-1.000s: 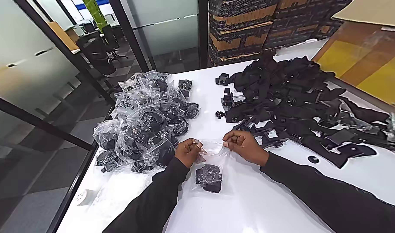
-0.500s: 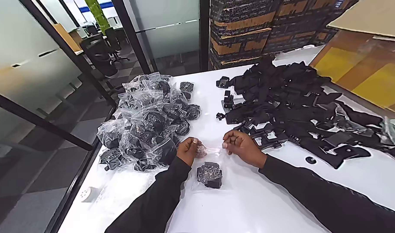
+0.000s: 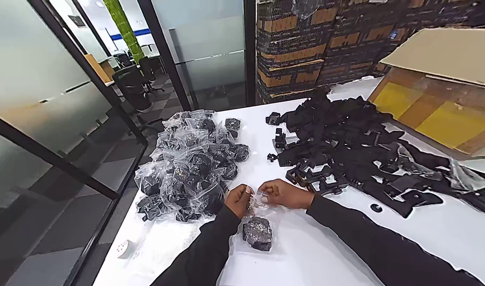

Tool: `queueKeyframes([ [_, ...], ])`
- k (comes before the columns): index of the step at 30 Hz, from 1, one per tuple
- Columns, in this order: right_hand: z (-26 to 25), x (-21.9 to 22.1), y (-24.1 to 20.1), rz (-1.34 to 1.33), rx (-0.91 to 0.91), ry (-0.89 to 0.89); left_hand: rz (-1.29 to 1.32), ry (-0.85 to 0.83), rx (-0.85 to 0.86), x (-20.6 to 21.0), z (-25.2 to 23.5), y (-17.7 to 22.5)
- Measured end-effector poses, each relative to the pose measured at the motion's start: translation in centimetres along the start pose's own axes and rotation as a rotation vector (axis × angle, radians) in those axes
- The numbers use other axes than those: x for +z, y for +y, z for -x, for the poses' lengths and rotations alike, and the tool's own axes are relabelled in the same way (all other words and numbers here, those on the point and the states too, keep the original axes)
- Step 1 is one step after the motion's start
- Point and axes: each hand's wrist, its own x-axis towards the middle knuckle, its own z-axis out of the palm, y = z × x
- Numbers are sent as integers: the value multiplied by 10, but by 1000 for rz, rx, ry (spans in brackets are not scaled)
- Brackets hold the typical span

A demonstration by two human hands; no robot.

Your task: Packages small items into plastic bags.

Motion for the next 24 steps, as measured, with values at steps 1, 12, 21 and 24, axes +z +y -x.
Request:
queueKeyframes([
  [1, -2, 0, 4, -42, 8, -9, -4, -1, -2, -1, 0, 0],
  [12, 10, -10, 35, -258, -172, 10, -141, 140, -5, -1, 0, -4],
  [21, 5, -3, 31, -363, -217, 474, 70, 171, 22, -1, 0, -6],
  [24, 1, -2, 25, -426, -247, 616, 57, -72, 78, -9, 1, -15],
])
